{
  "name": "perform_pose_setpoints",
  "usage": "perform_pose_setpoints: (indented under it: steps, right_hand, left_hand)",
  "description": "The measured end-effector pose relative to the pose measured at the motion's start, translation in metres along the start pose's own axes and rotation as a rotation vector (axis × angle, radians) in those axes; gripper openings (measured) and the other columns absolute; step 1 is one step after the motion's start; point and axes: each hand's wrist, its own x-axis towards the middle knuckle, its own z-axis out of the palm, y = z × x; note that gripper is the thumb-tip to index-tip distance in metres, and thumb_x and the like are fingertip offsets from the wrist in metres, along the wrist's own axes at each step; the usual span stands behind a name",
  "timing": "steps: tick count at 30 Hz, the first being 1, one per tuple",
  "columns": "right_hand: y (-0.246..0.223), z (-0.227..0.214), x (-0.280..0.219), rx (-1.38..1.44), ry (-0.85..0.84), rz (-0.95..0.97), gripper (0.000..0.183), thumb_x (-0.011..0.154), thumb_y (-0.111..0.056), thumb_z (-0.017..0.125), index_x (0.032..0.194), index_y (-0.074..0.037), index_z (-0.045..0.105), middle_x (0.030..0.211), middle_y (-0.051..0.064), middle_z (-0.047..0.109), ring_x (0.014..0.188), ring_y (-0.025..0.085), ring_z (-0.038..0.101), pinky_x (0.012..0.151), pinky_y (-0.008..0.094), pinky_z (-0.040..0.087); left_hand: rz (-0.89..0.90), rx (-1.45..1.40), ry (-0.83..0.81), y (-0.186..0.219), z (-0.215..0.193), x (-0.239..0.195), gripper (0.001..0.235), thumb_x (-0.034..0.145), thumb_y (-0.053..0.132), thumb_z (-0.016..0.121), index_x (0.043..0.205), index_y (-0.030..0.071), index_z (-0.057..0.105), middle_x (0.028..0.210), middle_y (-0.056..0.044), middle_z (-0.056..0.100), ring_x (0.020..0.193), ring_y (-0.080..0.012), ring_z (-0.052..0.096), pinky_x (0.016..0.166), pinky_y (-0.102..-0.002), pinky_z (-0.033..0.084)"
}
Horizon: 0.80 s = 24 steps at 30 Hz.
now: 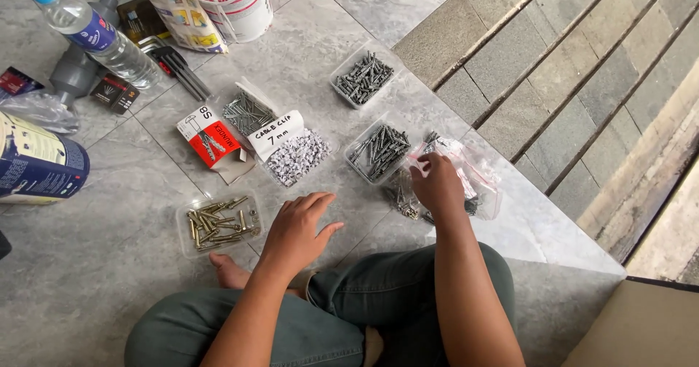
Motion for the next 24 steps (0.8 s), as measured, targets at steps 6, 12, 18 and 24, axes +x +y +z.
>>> perform_pose_setpoints:
  steps: [6,12,18,24]
  right_hand:
    - [-0.061,0.023,0.001,0.022,-0.004,-0.274,0.023,0.102,-0.023,0.081,0.125,-0.025,0.087,0.119,0.009,0.082,0.116,0.041,0.08,0.103,0.06,0.063]
    - [-0.086,0.047,0.015,-0.439,-0.175,-0.202,0.046,0.101,-0.042,0.082,0.146,-0.034,0.082,0.145,0.007,0.079,0.151,0.035,0.061,0.126,0.064,0.044]
    - [-0.061,0.098,0.046,-0.427,-0.114,-0.176,0.03,0.097,-0.046,0.086,0.125,-0.035,0.084,0.133,0.006,0.079,0.142,0.035,0.061,0.12,0.06,0.043]
    - [-0.051,0.098,0.051,-0.338,-0.036,-0.17,0.019,0.1,-0.04,0.084,0.118,-0.036,0.087,0.112,-0.002,0.089,0.127,0.029,0.073,0.111,0.049,0.046]
  left_hand:
    - [0.055,-0.031,-0.003,-0.012,-0.016,0.012,0.046,0.108,0.03,0.078,0.149,0.009,0.077,0.136,-0.013,0.082,0.128,-0.0361,0.079,0.111,-0.054,0.057]
    - [0.014,-0.147,0.295,-0.09,-0.001,0.036,0.035,0.104,0.029,0.082,0.134,0.012,0.082,0.12,-0.014,0.085,0.11,-0.0364,0.085,0.096,-0.051,0.066]
    - [-0.017,-0.18,0.166,-0.066,-0.001,0.034,0.033,0.107,0.031,0.079,0.134,0.012,0.082,0.12,-0.011,0.085,0.113,-0.0349,0.084,0.101,-0.053,0.063]
    - [-0.055,-0.171,0.104,-0.076,0.016,0.039,0.035,0.11,0.035,0.076,0.137,0.013,0.082,0.12,-0.008,0.083,0.116,-0.0309,0.082,0.103,-0.052,0.061]
